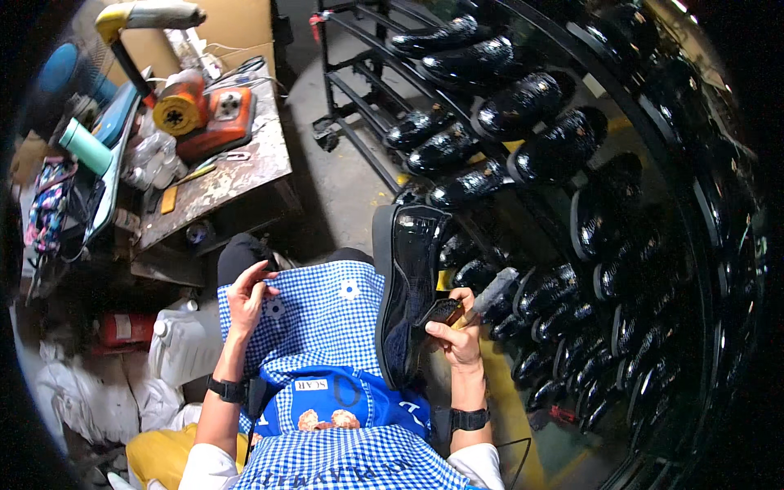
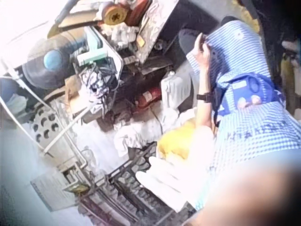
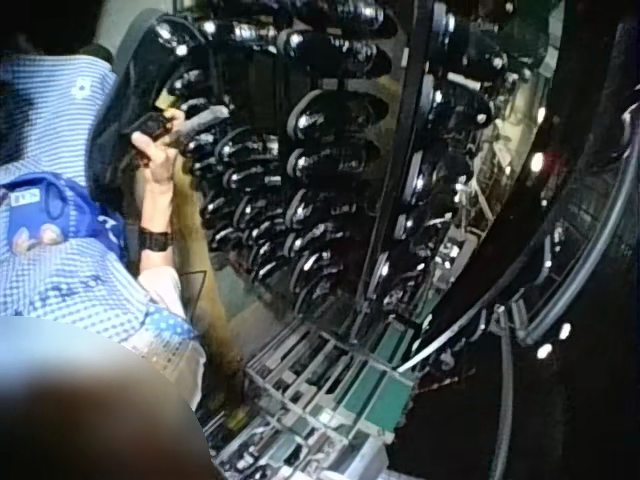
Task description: Polishing finished shoes and organizing them on a storage rack in a factory setting.
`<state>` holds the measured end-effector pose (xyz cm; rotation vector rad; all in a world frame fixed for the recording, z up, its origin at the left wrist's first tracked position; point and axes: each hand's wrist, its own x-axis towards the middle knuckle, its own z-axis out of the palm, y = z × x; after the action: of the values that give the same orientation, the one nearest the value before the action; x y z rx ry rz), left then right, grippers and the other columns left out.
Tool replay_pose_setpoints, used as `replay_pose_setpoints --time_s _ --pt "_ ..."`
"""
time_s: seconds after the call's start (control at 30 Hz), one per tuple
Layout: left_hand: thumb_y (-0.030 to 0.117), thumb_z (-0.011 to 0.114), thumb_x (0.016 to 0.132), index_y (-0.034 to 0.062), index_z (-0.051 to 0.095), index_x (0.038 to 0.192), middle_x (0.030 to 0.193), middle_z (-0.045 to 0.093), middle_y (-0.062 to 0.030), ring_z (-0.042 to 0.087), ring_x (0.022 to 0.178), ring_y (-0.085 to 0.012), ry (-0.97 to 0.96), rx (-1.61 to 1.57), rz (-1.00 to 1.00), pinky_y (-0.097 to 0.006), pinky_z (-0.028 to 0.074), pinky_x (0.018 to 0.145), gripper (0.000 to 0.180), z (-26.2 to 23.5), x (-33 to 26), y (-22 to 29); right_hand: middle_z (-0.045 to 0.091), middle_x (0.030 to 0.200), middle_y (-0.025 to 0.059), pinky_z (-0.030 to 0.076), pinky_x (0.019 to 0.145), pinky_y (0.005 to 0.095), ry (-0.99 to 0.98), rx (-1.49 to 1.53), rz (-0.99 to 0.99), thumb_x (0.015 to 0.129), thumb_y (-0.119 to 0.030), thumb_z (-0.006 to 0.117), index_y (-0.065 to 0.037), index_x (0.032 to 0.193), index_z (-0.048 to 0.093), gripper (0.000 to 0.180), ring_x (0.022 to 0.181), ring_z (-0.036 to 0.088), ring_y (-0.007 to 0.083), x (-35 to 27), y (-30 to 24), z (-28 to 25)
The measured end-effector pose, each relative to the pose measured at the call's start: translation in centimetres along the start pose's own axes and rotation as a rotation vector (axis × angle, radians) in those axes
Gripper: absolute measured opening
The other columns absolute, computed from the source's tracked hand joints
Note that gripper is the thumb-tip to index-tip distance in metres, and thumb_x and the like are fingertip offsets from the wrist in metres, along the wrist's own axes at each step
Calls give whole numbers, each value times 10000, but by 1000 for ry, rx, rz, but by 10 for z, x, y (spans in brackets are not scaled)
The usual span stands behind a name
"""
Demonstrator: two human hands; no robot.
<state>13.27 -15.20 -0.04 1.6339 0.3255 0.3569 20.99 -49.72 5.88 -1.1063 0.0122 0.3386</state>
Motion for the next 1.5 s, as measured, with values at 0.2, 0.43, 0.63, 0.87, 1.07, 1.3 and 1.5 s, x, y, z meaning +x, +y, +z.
replay_pose_setpoints --time_s 0.2,0.43,0.63,0.87,1.07,1.3,1.5 --pt "6 442 866 32 496 1207 993 634 -118 634 725 -135 -14 -183 -106 -220 512 621 346 1 -13 23 541 677 19 349 397 192 -84 42 61 598 63 697 -101 955 395 496 450 452 74 -1 5 40" --pt "83 516 860 96 150 1405 1355 354 -171 452 1169 -251 -230 -311 -166 -304 416 898 657 36 -34 73 570 784 66 481 694 307 -98 -705 -421 608 37 729 -58 882 504 367 684 594 185 -11 27 100" --pt "96 531 822 13 529 1044 884 574 5 520 748 -75 115 -520 -292 -219 432 628 238 31 -39 41 516 1217 212 440 683 196 -447 -519 -380 721 35 638 -15 1023 590 309 980 579 158 -25 42 116" --pt "62 550 783 33 537 1041 830 593 2 463 528 -51 322 -555 -412 -179 318 427 260 5 -58 30 593 1131 84 335 544 154 -51 -543 -73 753 2 625 -9 1086 588 335 569 379 2 -14 35 81" --pt "42 523 778 2 538 1075 859 620 -27 492 545 -62 284 -465 -469 -184 375 471 300 -1 -50 35 601 1084 86 431 657 185 -257 -907 35 650 -109 775 -7 1145 553 552 899 563 111 -13 28 73" --pt "78 503 846 -1 525 1068 946 612 -62 588 806 -133 69 -663 -424 -261 482 712 237 47 -30 29 455 1259 103 275 1006 289 -359 -683 -39 569 -150 839 22 1328 317 938 1180 404 166 -13 23 66" --pt "353 444 916 109 172 1402 1272 461 -129 570 998 -230 -284 -725 -619 -336 524 747 608 101 -23 53 522 1179 99 345 969 313 107 -190 31 719 -113 672 55 1222 454 573 1092 486 195 -30 33 -5"
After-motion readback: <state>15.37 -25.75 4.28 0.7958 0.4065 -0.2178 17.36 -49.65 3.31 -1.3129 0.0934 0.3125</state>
